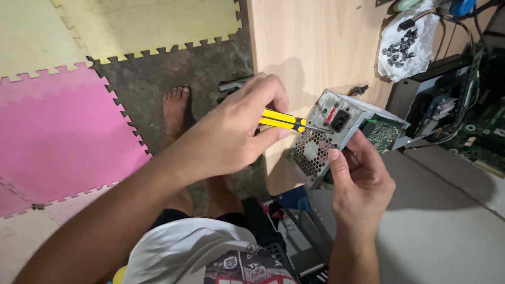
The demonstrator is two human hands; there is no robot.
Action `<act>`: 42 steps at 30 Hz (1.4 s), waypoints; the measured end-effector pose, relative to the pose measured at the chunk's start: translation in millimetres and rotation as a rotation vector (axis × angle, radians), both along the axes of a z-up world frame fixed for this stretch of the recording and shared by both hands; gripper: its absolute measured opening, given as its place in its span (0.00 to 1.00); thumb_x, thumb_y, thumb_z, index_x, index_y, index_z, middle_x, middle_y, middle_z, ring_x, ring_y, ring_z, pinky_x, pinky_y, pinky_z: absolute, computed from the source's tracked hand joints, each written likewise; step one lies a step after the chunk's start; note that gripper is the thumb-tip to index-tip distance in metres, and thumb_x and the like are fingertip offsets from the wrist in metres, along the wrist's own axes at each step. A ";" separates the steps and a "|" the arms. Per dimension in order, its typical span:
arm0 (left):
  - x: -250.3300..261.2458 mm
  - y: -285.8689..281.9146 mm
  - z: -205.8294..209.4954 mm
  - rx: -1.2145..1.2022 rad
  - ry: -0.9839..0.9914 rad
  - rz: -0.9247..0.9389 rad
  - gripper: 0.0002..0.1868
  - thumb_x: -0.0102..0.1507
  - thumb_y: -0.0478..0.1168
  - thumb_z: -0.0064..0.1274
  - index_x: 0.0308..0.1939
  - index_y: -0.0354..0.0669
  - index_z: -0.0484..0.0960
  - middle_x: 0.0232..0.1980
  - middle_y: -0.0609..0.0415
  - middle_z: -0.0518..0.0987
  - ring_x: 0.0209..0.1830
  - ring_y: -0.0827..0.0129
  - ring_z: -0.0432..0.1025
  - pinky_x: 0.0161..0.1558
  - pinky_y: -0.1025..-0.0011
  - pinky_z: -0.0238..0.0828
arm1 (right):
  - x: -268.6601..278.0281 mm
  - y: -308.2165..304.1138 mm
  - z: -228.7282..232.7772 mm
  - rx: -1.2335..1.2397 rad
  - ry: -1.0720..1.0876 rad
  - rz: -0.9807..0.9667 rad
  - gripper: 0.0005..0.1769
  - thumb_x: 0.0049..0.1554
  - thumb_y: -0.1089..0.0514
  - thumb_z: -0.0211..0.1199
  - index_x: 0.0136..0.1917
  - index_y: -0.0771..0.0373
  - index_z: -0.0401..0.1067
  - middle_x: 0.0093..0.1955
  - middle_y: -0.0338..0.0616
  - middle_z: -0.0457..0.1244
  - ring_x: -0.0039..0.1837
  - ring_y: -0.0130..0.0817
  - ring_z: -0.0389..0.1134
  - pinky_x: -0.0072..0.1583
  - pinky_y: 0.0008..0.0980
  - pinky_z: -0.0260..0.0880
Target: Disassembling and repairing a computer power supply unit on a desk.
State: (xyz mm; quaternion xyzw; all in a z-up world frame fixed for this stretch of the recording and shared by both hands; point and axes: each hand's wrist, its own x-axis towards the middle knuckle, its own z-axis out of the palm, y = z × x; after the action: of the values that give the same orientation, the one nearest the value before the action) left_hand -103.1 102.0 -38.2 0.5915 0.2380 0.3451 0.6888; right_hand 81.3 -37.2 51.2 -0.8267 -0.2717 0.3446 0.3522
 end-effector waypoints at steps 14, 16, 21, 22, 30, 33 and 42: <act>5.9 5.1 9.8 -0.145 0.157 -0.123 0.15 0.73 0.46 0.50 0.40 0.38 0.74 0.28 0.46 0.76 0.28 0.55 0.77 0.30 0.61 0.67 | -9.8 11.5 9.2 -0.120 -0.229 0.082 0.19 0.63 0.70 0.65 0.67 0.75 0.70 0.53 0.46 0.69 0.52 0.26 0.69 0.55 0.23 0.70; 7.7 7.6 12.4 -0.145 0.210 -0.141 0.14 0.73 0.45 0.48 0.40 0.37 0.73 0.25 0.45 0.75 0.26 0.53 0.76 0.29 0.59 0.65 | -7.2 15.0 7.2 -0.079 -0.162 0.015 0.19 0.62 0.70 0.65 0.66 0.76 0.70 0.54 0.47 0.69 0.53 0.27 0.70 0.57 0.23 0.71; 10.1 13.9 21.6 -0.178 0.294 -0.194 0.13 0.71 0.43 0.46 0.39 0.35 0.73 0.21 0.42 0.73 0.22 0.49 0.74 0.26 0.57 0.64 | -3.2 19.7 -0.6 -0.016 -0.096 -0.163 0.17 0.61 0.72 0.67 0.62 0.79 0.71 0.55 0.49 0.69 0.53 0.28 0.70 0.58 0.25 0.72; 9.7 14.0 22.5 -0.197 0.289 -0.215 0.13 0.71 0.43 0.46 0.39 0.36 0.73 0.23 0.44 0.76 0.23 0.50 0.76 0.26 0.57 0.66 | -4.6 21.4 0.5 -0.002 -0.070 -0.172 0.17 0.60 0.72 0.67 0.62 0.79 0.71 0.55 0.50 0.69 0.54 0.29 0.71 0.59 0.26 0.73; 10.7 12.2 24.2 0.010 0.501 -0.337 0.17 0.70 0.49 0.55 0.36 0.39 0.78 0.23 0.42 0.79 0.26 0.46 0.77 0.30 0.53 0.71 | 6.7 11.1 -3.3 -0.017 -0.052 -0.209 0.17 0.58 0.74 0.67 0.61 0.78 0.72 0.55 0.48 0.69 0.54 0.29 0.71 0.59 0.26 0.73; 8.0 16.2 31.3 0.179 0.271 -0.163 0.14 0.60 0.33 0.51 0.49 0.35 0.78 0.33 0.39 0.78 0.28 0.45 0.77 0.27 0.56 0.71 | 4.3 10.5 -4.0 -0.012 -0.050 -0.182 0.17 0.58 0.74 0.67 0.61 0.78 0.72 0.54 0.47 0.69 0.54 0.28 0.71 0.59 0.27 0.73; 8.8 -5.9 24.0 0.153 0.469 -0.298 0.11 0.70 0.46 0.53 0.43 0.42 0.74 0.34 0.46 0.79 0.34 0.51 0.79 0.37 0.56 0.75 | 5.1 4.6 -7.8 0.040 -0.039 -0.192 0.18 0.58 0.74 0.67 0.62 0.78 0.72 0.56 0.48 0.69 0.56 0.29 0.71 0.61 0.27 0.73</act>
State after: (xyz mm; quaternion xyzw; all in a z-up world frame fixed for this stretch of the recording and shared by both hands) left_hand -94.3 96.1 -14.2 0.7338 0.2745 0.1108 0.6115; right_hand 86.3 -32.6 43.5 -0.8482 -0.2050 0.2876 0.3946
